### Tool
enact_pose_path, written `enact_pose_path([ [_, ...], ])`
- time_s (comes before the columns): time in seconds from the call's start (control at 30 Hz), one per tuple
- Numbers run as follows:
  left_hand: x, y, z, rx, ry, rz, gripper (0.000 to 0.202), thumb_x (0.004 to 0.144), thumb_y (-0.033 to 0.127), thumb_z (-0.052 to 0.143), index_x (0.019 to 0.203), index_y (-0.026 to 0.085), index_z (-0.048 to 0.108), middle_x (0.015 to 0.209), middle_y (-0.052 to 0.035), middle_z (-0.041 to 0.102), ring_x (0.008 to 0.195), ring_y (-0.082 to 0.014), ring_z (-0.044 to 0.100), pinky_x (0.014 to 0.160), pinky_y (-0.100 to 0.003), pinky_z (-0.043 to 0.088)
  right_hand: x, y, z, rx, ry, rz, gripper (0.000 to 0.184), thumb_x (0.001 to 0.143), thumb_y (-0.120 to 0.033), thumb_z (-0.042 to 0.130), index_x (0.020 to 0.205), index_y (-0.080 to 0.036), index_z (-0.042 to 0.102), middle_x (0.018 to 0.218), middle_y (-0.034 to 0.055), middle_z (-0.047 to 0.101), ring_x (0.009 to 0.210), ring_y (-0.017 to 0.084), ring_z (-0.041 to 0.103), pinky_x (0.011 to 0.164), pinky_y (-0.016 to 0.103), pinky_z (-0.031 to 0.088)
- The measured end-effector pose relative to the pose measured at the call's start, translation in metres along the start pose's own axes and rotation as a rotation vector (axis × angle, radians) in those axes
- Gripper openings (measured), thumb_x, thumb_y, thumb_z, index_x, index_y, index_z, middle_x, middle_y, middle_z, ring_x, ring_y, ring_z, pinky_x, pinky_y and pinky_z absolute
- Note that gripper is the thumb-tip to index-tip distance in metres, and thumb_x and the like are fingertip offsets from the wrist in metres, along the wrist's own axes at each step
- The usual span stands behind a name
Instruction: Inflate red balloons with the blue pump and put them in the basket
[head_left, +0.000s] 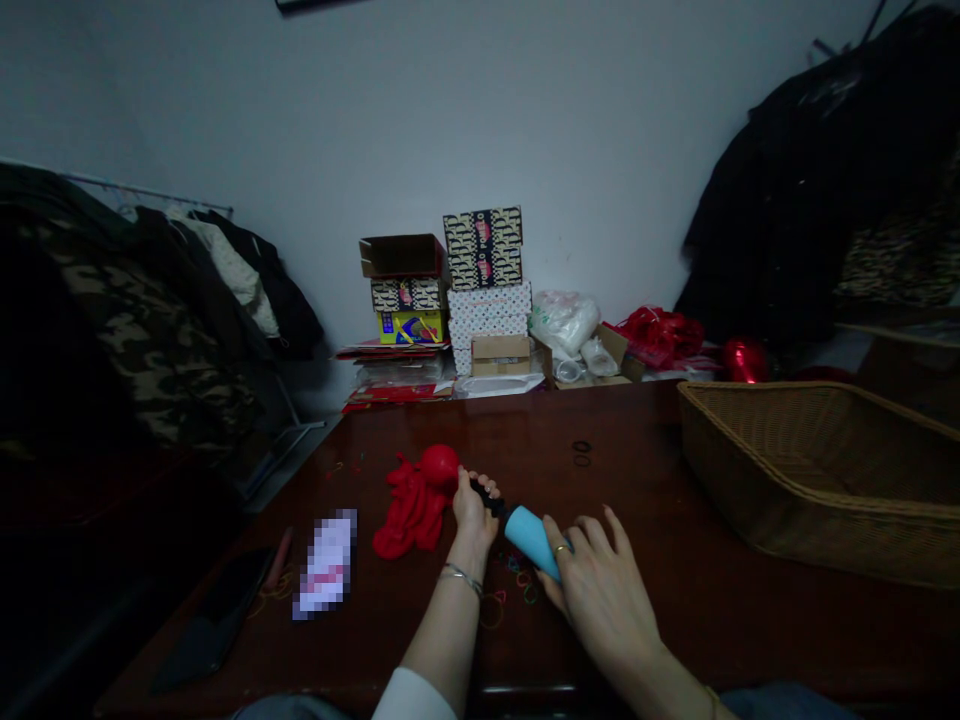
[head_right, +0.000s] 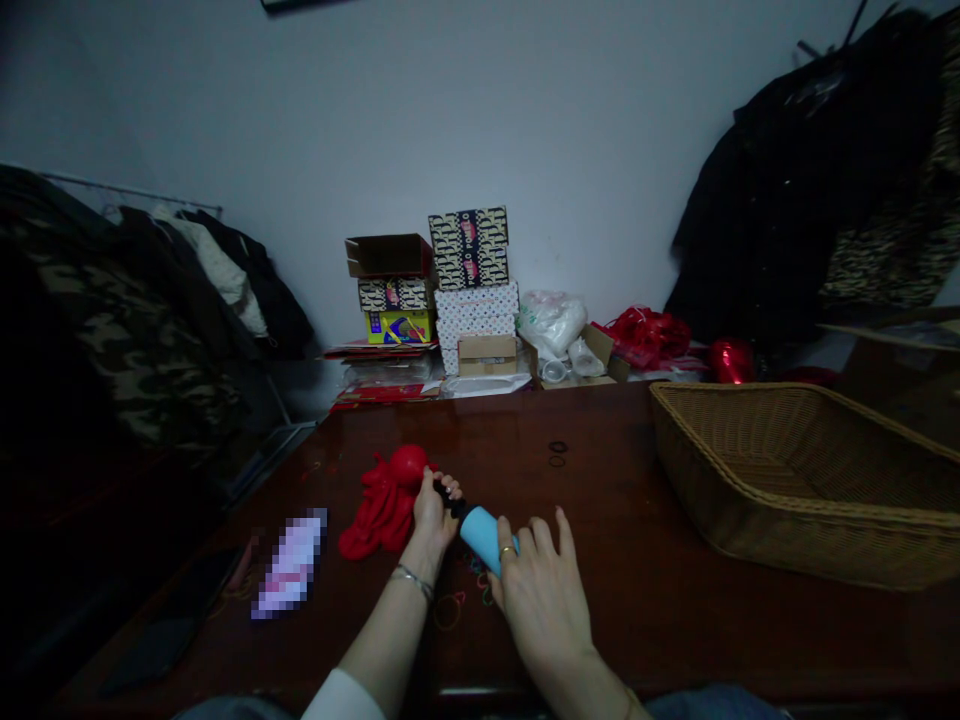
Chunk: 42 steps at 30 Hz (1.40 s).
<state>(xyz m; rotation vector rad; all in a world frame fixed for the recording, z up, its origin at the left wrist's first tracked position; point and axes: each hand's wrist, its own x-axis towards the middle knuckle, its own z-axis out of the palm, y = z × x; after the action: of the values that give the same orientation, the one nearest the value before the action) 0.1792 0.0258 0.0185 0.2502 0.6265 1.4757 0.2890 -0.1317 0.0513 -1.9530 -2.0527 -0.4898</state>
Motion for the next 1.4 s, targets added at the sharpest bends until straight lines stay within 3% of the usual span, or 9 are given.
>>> enact_pose_path([
  [0.23,-0.001,-0.006,-0.003,0.048,-0.01,0.0,0.029,0.089,0.038,0.049,0.07,0.018,0.041,0.055,0.0043,0.038,0.043,-0.0076,0.038,0.039,-0.018,0.034,0.008,-0.004,0.006,0.013,0.002,0.017,0.047,0.082,-0.038,0.056,0.124,-0.016,0.054,0.09,0.0088,0.065,0.099,0.026,0.052,0.106,0.051,0.018],
  [0.53,0.014,0.014,-0.01,-0.027,-0.02,-0.007,0.029,0.093,0.033,0.042,0.069,0.018,0.04,0.054,0.005,0.034,0.04,-0.0057,0.034,0.036,-0.015,0.028,-0.02,0.011,0.012,0.027,0.07,-0.023,0.05,0.079,-0.041,0.059,0.124,-0.019,0.054,0.089,0.0059,0.065,0.096,0.026,0.053,0.105,0.05,0.021],
  [0.77,0.016,0.029,-0.005,-0.036,-0.028,0.009,0.028,0.092,0.033,0.044,0.069,0.018,0.04,0.055,0.0049,0.034,0.041,-0.0056,0.035,0.036,-0.015,0.028,-0.039,0.027,0.008,0.054,0.158,-0.051,0.053,0.075,-0.041,0.065,0.122,-0.019,0.056,0.085,0.0039,0.065,0.091,0.025,0.054,0.104,0.05,0.023],
  [1.13,0.0,0.007,-0.003,0.005,-0.029,-0.006,0.028,0.093,0.034,0.043,0.069,0.018,0.04,0.054,0.0046,0.037,0.041,-0.0059,0.035,0.037,-0.016,0.03,-0.015,0.009,0.0,0.015,-0.008,-0.009,0.052,0.08,-0.038,0.059,0.128,-0.02,0.052,0.09,0.0068,0.065,0.098,0.027,0.052,0.105,0.052,0.02],
  [1.4,-0.011,-0.006,0.0,0.096,-0.032,-0.013,0.03,0.09,0.04,0.047,0.07,0.018,0.042,0.054,0.0042,0.039,0.043,-0.0072,0.038,0.04,-0.018,0.034,0.005,-0.004,0.002,0.053,-0.057,0.024,0.051,0.083,-0.038,0.055,0.13,-0.017,0.05,0.091,0.0089,0.064,0.098,0.026,0.051,0.106,0.052,0.018],
])
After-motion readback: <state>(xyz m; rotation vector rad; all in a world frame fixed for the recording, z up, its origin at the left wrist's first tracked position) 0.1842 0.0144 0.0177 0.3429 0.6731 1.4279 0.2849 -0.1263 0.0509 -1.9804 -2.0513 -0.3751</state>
